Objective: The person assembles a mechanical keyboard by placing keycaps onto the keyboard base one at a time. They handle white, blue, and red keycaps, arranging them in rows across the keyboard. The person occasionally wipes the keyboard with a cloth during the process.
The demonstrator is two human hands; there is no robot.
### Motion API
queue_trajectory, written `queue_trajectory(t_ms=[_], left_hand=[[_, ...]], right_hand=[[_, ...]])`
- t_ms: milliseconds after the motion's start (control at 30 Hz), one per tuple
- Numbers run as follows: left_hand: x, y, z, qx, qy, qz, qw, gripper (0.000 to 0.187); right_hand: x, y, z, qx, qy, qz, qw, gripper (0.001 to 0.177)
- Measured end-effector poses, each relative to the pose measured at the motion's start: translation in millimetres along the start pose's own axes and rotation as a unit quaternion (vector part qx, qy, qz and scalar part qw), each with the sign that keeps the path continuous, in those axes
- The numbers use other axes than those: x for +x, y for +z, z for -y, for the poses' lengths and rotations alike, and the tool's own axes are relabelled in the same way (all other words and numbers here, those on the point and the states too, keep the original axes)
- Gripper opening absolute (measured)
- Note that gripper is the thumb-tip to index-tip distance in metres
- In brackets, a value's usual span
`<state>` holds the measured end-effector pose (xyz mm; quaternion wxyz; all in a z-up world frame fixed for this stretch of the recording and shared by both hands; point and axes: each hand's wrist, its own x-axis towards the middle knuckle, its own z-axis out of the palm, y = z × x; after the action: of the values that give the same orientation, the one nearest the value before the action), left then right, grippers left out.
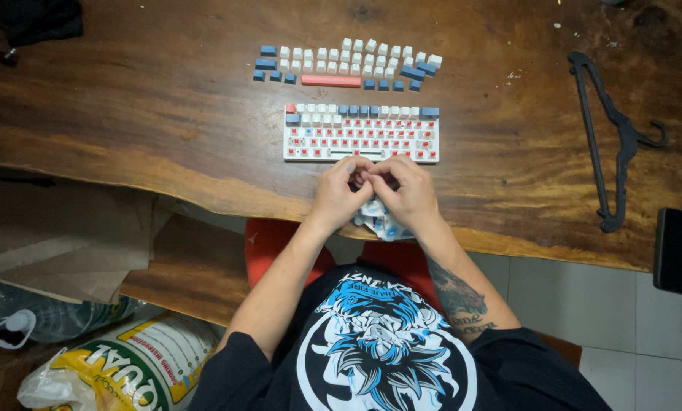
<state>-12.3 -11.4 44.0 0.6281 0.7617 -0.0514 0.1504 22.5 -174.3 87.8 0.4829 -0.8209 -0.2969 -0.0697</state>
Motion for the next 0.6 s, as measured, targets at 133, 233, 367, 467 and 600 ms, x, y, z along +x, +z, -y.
queue_trajectory(t_ms=[133,233,367,467,600], left_hand=[[-1,1,-2,0.057,0.042,0.005,0.997,0.023],[-1,1,0,0.029,0.003,0.014,0.999,0.020],[-3,1,5,-0.044,-0.056,0.016,0.997,0.019],[1,1,9,-0.080,-0.060,0.003,0.995,0.020],[-1,-1,14,-0.087,-0.063,0.031,0.994,0.019]], right_hand=[[-2,4,-8,0.037,0.085,-0.001,0.996,0.013],[0,5,-14,0.101,0.103,-0.022,0.989,0.011],[-2,2,-11,0.059,0.081,-0.024,0.995,0.009],[-1,-3,-7,0.049,0.029,-0.012,0.998,0.010],[-3,-5,-2,0.067,0.069,-0.012,0.995,0.011]])
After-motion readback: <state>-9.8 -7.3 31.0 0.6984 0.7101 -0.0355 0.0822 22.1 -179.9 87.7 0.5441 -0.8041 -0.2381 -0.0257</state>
